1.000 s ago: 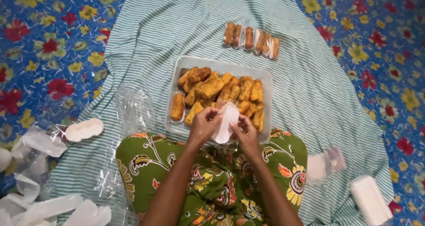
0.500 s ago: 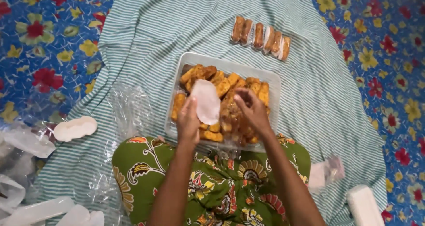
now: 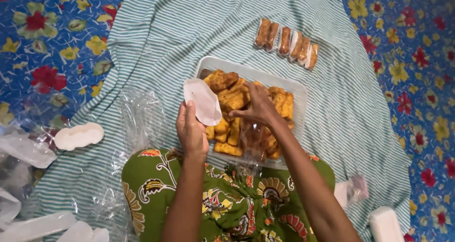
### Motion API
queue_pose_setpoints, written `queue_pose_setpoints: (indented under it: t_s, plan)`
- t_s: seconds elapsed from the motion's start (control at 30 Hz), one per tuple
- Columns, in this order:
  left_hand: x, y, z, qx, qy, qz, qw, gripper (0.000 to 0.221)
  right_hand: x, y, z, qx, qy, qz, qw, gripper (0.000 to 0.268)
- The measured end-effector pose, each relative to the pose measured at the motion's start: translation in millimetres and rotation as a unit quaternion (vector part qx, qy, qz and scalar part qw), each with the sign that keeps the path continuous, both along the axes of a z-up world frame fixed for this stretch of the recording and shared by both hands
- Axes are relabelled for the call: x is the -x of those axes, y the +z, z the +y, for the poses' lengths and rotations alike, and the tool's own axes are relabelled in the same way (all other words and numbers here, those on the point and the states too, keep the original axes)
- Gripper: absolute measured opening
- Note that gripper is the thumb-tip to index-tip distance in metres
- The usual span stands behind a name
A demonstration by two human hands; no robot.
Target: Wrapping individual pieces of fried food in small paper slips
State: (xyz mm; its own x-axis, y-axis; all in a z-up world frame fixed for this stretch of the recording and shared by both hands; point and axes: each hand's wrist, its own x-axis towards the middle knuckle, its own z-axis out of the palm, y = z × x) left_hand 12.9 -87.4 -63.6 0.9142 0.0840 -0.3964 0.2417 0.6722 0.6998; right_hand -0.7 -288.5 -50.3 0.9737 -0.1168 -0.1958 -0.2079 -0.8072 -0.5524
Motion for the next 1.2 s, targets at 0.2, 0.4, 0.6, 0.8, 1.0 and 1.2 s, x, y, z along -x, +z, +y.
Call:
queue_pose_setpoints:
  t_s: [0.2, 0.4, 0.6, 0.8, 1.0, 1.2]
  plan:
    - [-1, -5, -2, 0.009, 0.01, 0.015, 1.0, 0.027, -11, -4, 7, 0.085, -0.008, 0.057, 0.995, 0.107]
    - [1, 6, 0, -0.015, 0.006, -0.001, 1.0, 0.028, -13, -4, 9, 0.064, -0.042, 0.091, 0.993, 0.098]
    - [6, 14, 1, -0.026, 0.016, 0.005, 1.0, 0.029, -8, -4, -7, 0.06, -0.024, 0.085, 0.994, 0.09]
    - [5, 9, -2, -0.023, 0.02, 0.005, 1.0, 0.028, -10, -36, -42, 0.107, 0.056, 0.078, 0.99, 0.067]
    - [6, 12, -4, -0.059, -0.001, -0.002, 0.998, 0.028, -20, -57, -58, 0.17, 0.176, 0.038, 0.969, 0.055]
    - [8, 8, -5, -0.094, -0.013, -0.003, 0.996, 0.029, -27, -49, -56, 0.205, 0.234, 0.043, 0.949, 0.042]
